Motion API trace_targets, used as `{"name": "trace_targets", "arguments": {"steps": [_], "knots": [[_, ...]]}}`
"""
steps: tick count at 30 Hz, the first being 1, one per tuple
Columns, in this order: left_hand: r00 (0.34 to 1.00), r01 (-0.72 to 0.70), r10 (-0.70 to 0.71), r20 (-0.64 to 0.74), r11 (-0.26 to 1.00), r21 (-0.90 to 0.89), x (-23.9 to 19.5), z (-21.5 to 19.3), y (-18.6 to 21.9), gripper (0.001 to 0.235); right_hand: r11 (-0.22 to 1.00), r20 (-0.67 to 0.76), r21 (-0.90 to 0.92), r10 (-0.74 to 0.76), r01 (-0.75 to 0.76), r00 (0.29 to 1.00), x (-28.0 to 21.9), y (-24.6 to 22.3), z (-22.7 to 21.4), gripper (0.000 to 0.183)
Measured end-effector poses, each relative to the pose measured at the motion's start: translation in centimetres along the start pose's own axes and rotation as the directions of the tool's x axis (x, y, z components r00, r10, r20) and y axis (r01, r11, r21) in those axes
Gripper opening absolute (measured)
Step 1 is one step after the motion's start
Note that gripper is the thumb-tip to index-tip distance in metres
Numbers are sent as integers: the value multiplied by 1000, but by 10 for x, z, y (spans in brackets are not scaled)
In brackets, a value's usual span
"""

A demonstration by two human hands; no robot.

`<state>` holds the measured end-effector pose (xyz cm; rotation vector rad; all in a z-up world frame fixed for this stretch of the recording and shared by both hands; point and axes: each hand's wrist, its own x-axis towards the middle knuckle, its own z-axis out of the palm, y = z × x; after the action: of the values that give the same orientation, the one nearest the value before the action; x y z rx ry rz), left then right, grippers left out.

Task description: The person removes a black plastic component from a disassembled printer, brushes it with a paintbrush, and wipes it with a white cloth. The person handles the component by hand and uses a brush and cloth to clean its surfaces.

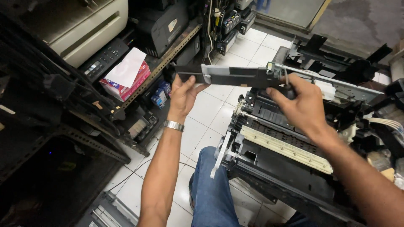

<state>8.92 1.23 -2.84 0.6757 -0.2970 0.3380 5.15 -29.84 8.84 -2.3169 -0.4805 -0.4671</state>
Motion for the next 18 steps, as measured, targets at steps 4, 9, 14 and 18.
{"name": "trace_targets", "arguments": {"steps": [4, 9, 14, 18], "knots": [[995, -14, 16, -102, 1000, 14, 4, 26, -1, 36, 948, -54, -131, -299, 290, 953, -6, 21, 23, 22], [950, 181, -243, -198, 941, -286, 11, 58, -14, 45, 709, 19, -460, -594, 535, 804, -14, 16, 49, 15], [954, 205, -263, -146, 924, -324, 7, 85, -9, 74, 599, 181, -444, -669, 667, 721, -18, -23, 47, 4], [966, 259, -243, 91, 894, -366, 29, 49, -16, 63, 879, 359, -103, -404, 466, 842, -7, -27, 40, 33]]}}
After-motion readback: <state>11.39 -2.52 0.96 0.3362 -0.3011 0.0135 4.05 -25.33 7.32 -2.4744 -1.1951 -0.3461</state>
